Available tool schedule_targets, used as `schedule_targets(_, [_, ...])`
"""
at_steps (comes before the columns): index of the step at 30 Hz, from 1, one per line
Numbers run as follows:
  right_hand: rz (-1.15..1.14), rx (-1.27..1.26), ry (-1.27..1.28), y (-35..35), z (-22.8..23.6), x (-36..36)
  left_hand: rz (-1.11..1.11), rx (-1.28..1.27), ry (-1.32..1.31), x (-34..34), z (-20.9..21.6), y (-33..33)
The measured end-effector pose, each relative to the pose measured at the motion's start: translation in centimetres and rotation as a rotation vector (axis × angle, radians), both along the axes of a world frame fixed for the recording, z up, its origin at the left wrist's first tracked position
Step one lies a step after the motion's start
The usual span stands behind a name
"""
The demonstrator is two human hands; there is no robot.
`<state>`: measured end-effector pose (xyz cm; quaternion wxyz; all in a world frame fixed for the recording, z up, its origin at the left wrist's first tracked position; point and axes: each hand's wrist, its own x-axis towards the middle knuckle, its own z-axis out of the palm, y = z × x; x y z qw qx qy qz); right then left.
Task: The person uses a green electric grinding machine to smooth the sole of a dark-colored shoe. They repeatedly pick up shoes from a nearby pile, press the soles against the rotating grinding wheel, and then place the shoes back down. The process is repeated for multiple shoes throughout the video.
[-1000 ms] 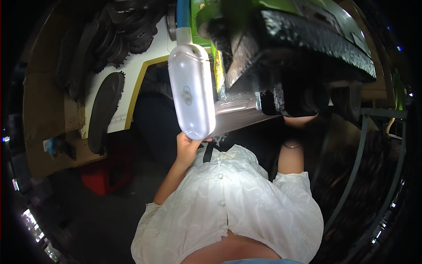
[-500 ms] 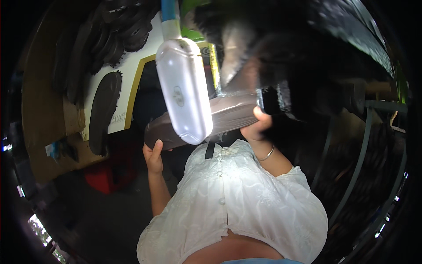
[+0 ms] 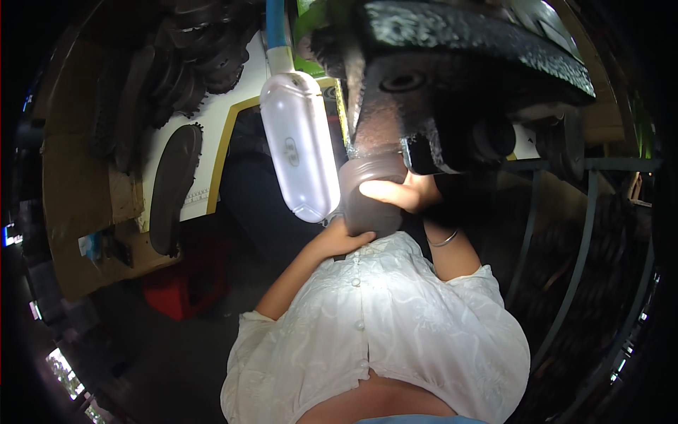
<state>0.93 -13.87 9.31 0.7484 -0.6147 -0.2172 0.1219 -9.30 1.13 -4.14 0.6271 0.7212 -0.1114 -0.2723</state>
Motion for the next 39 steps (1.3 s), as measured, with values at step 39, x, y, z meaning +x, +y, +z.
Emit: schedule_targets(39, [-0.576,0.629,0.372,-5.0,-5.9,-0.6,0.341,0.002,-0.403,4.9,11.0,-0.5])
